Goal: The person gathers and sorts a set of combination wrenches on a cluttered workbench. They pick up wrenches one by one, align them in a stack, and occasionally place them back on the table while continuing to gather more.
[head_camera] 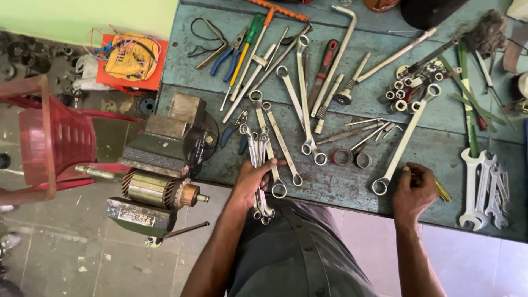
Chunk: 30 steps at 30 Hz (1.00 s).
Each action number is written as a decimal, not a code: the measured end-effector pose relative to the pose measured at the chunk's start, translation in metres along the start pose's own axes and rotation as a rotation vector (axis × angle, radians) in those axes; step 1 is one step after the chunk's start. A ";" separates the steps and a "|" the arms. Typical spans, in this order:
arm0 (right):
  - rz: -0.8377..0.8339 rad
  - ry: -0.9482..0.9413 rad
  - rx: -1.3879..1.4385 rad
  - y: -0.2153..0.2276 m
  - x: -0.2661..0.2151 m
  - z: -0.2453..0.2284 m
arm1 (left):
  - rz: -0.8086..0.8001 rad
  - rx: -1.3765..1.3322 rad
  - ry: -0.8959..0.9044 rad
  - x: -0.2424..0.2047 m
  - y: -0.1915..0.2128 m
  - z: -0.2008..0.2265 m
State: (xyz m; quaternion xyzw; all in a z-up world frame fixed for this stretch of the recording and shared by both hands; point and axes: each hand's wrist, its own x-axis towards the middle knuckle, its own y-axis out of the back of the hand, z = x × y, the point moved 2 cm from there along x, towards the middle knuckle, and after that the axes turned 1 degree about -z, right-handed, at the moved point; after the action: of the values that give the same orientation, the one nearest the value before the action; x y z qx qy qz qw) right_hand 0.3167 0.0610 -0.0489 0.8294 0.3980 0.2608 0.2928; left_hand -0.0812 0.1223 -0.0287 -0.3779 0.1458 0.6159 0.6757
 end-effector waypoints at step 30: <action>0.032 -0.005 0.014 -0.001 0.001 -0.017 | -0.160 -0.055 0.103 0.020 -0.019 0.015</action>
State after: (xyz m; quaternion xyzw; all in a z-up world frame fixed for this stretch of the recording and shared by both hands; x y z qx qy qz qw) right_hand 0.3059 0.0671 -0.0375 0.8383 0.3857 0.2605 0.2839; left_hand -0.0636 0.1480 -0.0255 -0.4379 0.1327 0.5436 0.7037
